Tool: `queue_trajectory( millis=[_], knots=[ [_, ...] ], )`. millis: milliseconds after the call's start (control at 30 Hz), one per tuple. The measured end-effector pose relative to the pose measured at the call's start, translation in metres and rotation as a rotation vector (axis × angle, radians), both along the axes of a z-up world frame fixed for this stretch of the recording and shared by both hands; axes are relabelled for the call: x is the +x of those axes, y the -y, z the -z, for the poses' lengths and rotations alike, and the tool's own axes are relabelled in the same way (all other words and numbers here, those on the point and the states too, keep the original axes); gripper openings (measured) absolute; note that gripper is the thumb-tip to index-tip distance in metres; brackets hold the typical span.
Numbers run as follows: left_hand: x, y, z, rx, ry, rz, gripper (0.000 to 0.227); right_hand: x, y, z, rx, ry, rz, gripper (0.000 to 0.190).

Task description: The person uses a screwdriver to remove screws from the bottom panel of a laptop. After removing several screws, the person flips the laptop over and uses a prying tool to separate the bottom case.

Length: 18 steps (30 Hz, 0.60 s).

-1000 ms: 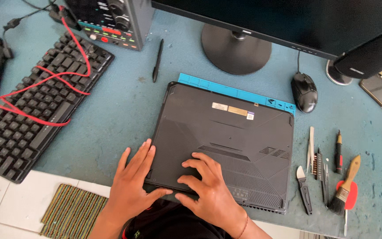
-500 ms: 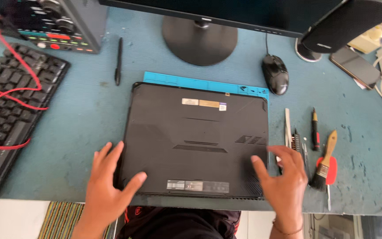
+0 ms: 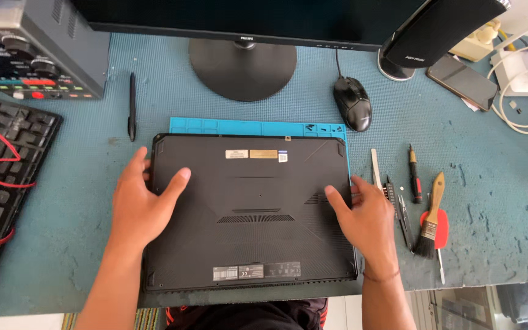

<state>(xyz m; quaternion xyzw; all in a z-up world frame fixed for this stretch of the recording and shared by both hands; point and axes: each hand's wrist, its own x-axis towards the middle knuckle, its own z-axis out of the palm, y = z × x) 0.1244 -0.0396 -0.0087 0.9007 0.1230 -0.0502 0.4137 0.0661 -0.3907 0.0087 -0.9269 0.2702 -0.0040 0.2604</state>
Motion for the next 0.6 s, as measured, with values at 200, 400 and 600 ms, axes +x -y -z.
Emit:
queue_trajectory(
  millis=[200,400,600],
  knots=[
    [0.026,0.001,0.014,-0.074,-0.106,-0.140,0.116,0.021,0.006,0.016,-0.057,-0.121,0.025,0.081],
    [0.023,0.015,-0.017,-0.337,-0.044,-0.187,0.074,0.017,0.021,0.040,0.201,0.106,0.161,0.042],
    [0.009,0.007,-0.042,-0.412,0.227,-0.109,0.057,0.007,0.024,0.017,0.558,0.424,0.092,0.020]
  ],
)
